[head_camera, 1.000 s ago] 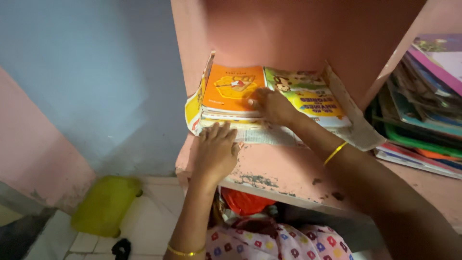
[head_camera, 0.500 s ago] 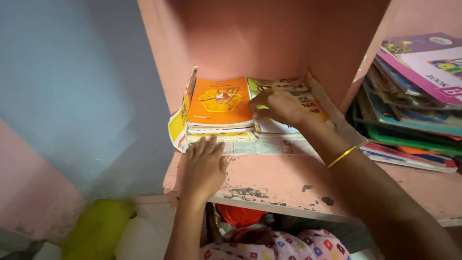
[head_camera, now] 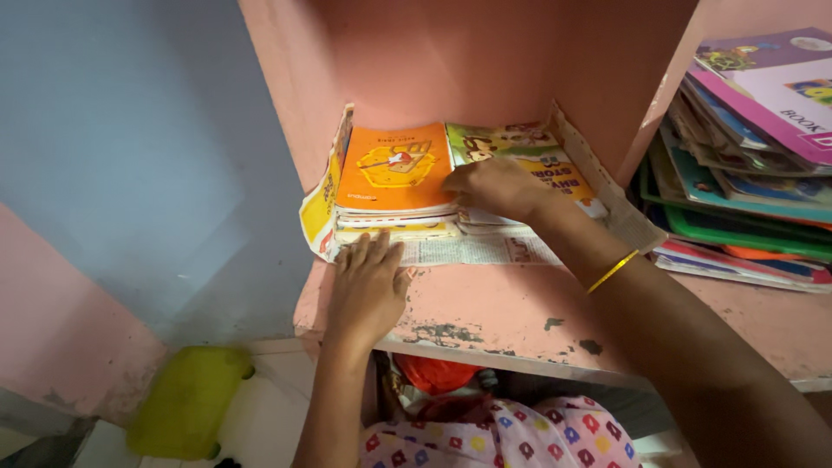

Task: The person organizes books and papers by hand on a shelf, moving stacks, turning pages, and smoothing newspaper liners.

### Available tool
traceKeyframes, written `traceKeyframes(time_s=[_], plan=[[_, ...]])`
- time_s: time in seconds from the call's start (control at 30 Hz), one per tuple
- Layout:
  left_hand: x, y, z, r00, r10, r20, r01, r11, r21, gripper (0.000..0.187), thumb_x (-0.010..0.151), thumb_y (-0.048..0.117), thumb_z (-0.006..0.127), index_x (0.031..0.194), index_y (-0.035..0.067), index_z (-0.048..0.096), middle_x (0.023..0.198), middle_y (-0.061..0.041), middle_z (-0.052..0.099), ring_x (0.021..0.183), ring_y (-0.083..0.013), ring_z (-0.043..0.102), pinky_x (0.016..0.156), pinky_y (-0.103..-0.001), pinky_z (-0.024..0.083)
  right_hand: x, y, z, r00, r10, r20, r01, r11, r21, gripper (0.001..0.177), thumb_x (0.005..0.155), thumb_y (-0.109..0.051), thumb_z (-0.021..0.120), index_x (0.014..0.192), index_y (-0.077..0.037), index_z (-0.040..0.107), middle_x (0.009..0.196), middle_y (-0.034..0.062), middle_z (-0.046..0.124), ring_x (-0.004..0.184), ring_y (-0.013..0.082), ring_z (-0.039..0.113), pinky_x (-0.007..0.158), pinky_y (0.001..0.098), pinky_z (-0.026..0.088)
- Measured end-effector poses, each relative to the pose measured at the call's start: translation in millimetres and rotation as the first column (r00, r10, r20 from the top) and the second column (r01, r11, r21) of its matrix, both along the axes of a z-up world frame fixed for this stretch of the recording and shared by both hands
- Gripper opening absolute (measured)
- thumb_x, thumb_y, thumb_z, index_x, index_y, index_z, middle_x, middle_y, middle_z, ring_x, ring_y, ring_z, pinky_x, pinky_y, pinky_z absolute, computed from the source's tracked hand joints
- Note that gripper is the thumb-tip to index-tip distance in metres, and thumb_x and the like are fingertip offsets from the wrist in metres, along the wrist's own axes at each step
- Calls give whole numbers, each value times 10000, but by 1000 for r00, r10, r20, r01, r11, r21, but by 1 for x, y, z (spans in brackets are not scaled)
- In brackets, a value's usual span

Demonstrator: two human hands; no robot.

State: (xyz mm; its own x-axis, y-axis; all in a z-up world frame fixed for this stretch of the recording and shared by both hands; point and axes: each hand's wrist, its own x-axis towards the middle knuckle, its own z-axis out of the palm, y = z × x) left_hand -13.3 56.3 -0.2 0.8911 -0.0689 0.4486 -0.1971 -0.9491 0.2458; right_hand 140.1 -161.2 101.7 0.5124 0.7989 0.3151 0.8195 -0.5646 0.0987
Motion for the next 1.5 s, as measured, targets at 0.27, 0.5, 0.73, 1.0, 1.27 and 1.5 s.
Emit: traceKeyframes(time_s=[0.27,0.5,0.73,1.0,1.27,1.5], plan=[[-2,-1,3,1000,8,-13,-8,1000,-1,505,965,307,545,1416,82,561,1587,-145,404,1495,-360,292,1214,-530,181,-2,2,-3,992,-107,69,115,985,-125,209,1009,-250,594,1181,-191,696,1093,62,752,885,280,732,775,433,573],[-3,-3,7,998,21,-52,-22,1000,-13,517,975,329,533,1429,82,544,1599,-140,379,1507,-357,259,1217,-528,159,17,8,-21,985,84,148,-139,900,413,284,971,-99,655,1249,-132,701,1201,96,759,939,256,758,783,389,605],[-4,-3,6,1000,13,-22,-13,1000,-17,515,957,307,537,1422,87,556,1588,-133,398,1500,-351,279,1212,-526,173,34,37,-49,771,482,-416,318,273,908,694,942,-17,688,1501,-108,286,1521,159,417,1100,283,719,878,365,666],[-2,0,4,1000,10,-14,-11,999,-40,479,950,290,556,1394,114,590,1587,-107,418,1493,-333,309,1221,-514,179,49,57,-59,536,506,-675,727,130,674,779,885,27,661,1501,-151,220,1294,279,593,959,334,709,746,412,620],[5,2,-1,1000,1,22,0,999,-37,503,939,275,573,1419,124,573,1577,-94,432,1481,-316,327,1216,-522,178,24,-16,-14,457,784,-419,657,20,754,348,937,-68,551,1254,66,499,1191,173,596,1087,289,634,951,447,636],[-18,-33,9,885,-372,280,389,259,-884,583,1029,451,403,1539,168,416,1587,-39,472,1465,-265,422,1205,-471,331,-113,-110,-19,474,799,-369,689,-77,720,652,935,-235,638,1520,-11,460,1183,76,503,1101,230,536,1081,422,494]])
